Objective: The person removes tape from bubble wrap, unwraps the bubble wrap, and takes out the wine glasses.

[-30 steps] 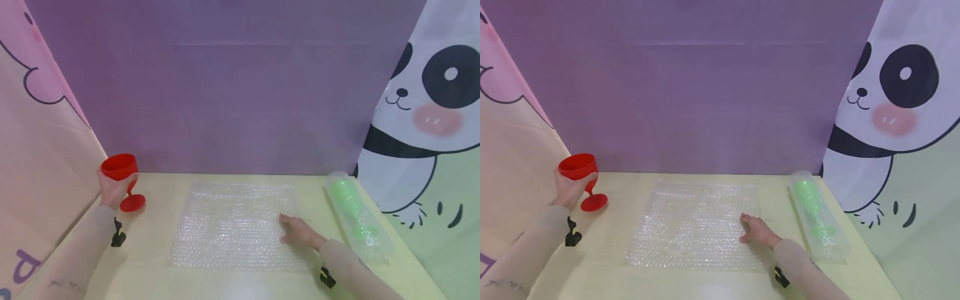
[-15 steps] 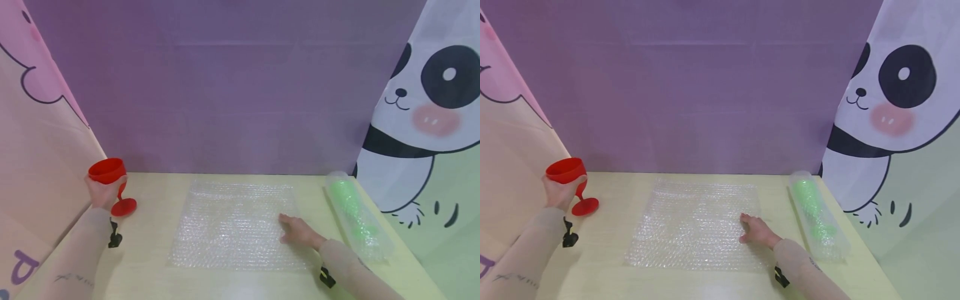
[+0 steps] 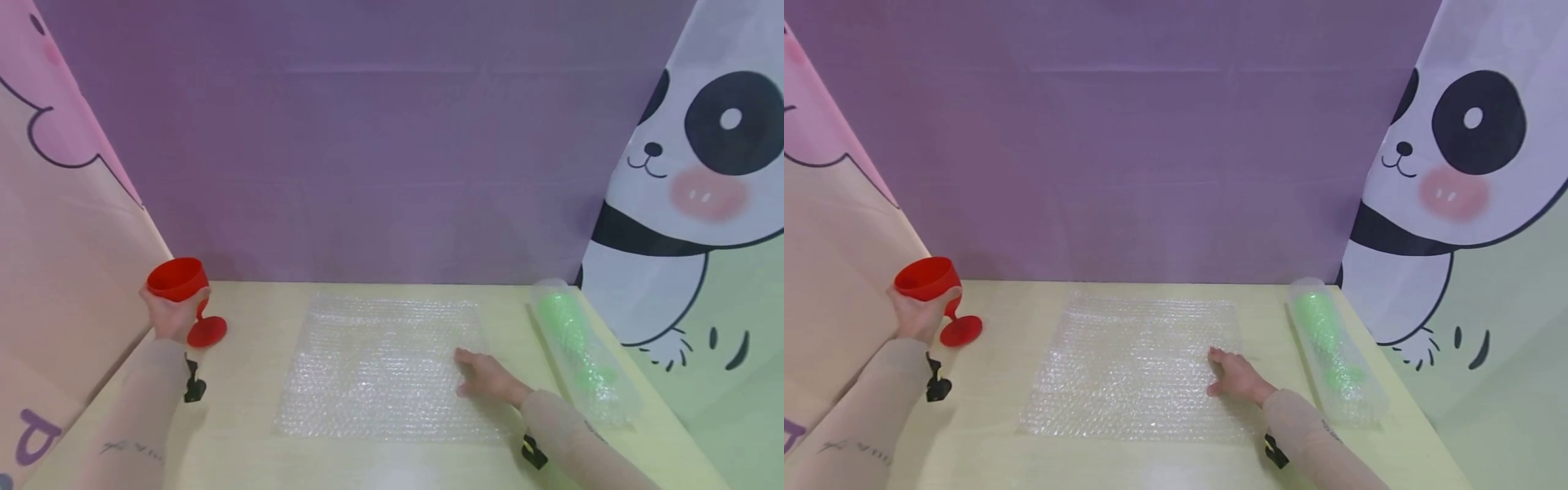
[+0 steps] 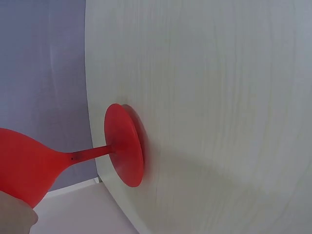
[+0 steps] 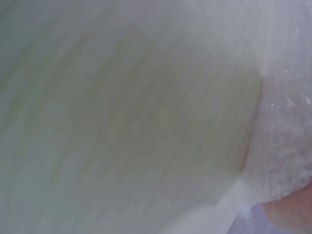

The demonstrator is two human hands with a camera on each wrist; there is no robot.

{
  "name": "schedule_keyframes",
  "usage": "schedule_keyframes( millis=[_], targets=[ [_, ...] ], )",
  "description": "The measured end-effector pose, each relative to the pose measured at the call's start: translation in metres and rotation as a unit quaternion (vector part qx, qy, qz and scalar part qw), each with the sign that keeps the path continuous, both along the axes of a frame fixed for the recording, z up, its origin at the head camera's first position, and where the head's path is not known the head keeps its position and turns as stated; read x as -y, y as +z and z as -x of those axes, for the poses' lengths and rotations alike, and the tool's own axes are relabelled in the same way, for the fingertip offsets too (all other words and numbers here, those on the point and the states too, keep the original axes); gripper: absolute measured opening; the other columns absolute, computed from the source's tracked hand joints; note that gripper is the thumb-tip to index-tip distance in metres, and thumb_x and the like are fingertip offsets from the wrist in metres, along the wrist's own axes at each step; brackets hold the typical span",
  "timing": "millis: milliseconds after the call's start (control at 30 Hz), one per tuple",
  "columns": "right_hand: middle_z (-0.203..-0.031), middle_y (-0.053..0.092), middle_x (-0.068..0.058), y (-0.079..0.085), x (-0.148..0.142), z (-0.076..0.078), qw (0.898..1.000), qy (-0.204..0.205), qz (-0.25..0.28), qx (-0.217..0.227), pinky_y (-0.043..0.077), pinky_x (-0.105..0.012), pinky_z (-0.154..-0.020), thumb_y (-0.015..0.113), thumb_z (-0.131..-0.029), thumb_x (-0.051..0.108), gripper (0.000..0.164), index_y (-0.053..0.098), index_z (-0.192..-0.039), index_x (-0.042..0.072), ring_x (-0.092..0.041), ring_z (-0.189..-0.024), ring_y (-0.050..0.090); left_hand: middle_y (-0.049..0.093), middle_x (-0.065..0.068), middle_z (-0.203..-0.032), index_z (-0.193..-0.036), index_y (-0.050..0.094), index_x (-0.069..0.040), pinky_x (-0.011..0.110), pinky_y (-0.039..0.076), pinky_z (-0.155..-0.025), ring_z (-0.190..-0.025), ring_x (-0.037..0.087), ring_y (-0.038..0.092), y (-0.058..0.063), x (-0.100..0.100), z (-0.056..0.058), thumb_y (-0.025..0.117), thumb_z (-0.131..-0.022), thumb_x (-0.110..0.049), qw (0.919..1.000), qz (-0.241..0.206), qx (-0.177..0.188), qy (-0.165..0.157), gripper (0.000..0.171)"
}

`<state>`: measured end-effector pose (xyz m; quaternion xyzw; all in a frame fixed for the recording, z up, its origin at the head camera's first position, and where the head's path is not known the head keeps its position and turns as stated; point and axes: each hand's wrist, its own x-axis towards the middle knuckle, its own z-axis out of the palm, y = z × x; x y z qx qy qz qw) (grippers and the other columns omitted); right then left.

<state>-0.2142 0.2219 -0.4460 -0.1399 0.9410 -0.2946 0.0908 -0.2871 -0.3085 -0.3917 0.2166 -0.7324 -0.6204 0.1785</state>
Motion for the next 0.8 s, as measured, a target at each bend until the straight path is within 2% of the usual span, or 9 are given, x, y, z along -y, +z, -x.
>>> schedule_keyframes(
  millis=[267,367,533,800],
  targets=[
    [-0.140,0.035,-0.025,-0.0002,0.0009,0.0006,1.000,-0.003,-0.003,-0.001,0.023,-0.051,-0.110,0.074,-0.069,0.009,0.074,0.039,-0.132,-0.010,-0.041,-0.131,0.031,0.015,-0.006,-0.151,-0.140,0.002,-0.033,0.043,0.037,-0.106,-0.137,0.019,0.017,-0.0004,-0.0009,-0.0006,0.065,-0.084,-0.026,0.9999,-0.001,0.011,-0.003,0.084],
    [-0.141,0.035,-0.025,0.0000,0.0014,0.0009,1.000,-0.003,-0.004,0.000,0.023,-0.051,-0.110,0.073,-0.070,0.009,0.074,0.038,-0.132,-0.009,-0.041,-0.131,0.031,0.012,-0.006,-0.152,-0.140,0.000,-0.035,0.044,0.035,-0.107,-0.138,0.020,0.015,-0.0009,-0.0006,-0.0015,0.066,-0.083,-0.029,0.9995,-0.014,0.028,-0.008,0.087],
    [-0.141,0.034,-0.025,0.0000,0.0020,0.0019,1.000,-0.004,-0.007,-0.001,0.022,-0.050,-0.111,0.074,-0.070,0.010,0.075,0.038,-0.133,-0.010,-0.041,-0.131,0.031,0.011,-0.006,-0.152,-0.140,-0.001,-0.035,0.045,0.035,-0.107,-0.139,0.021,0.013,-0.0013,-0.0007,-0.0014,0.067,-0.082,-0.029,0.9989,-0.028,0.035,-0.011,0.089],
    [-0.140,0.036,-0.025,-0.0036,0.0018,0.0037,1.000,-0.008,-0.018,-0.003,0.023,-0.050,-0.110,0.074,-0.070,0.012,0.075,0.039,-0.132,-0.008,-0.040,-0.131,0.032,0.009,-0.006,-0.153,-0.139,-0.003,-0.036,0.045,0.035,-0.107,-0.139,0.023,0.013,-0.0088,0.0008,-0.0004,0.068,-0.081,-0.033,0.9986,-0.023,0.046,-0.015,0.092]
  ],
)
